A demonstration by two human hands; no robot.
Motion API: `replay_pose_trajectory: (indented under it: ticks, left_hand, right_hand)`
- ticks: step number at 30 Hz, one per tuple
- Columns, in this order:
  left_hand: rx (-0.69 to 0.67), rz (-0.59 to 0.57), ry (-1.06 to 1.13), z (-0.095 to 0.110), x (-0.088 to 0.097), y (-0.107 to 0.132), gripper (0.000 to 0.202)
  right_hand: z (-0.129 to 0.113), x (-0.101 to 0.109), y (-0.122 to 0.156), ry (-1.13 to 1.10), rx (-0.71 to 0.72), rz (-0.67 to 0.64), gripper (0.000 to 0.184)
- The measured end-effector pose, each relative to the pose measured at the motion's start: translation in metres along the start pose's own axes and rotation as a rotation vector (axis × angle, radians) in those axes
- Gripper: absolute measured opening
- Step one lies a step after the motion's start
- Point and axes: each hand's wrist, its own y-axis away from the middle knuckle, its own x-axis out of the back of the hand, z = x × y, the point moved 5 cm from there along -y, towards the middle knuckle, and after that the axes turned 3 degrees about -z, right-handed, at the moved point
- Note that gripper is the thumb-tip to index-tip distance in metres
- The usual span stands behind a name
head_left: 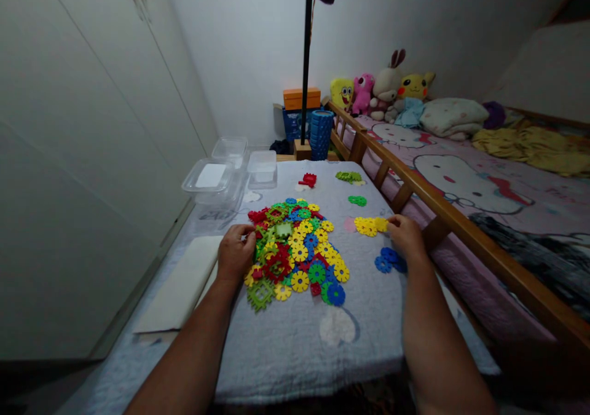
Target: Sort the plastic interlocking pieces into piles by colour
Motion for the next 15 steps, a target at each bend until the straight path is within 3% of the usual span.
replay_pose_trajectory:
  ticks: [15]
  left_hand:
    - [-0.012, 0.005, -0.006, -0.002, 0.0, 0.0, 0.022]
  right_hand:
    - [0.015, -0.011, -0.006, 0.157, -0.052, -0.02, 0.021]
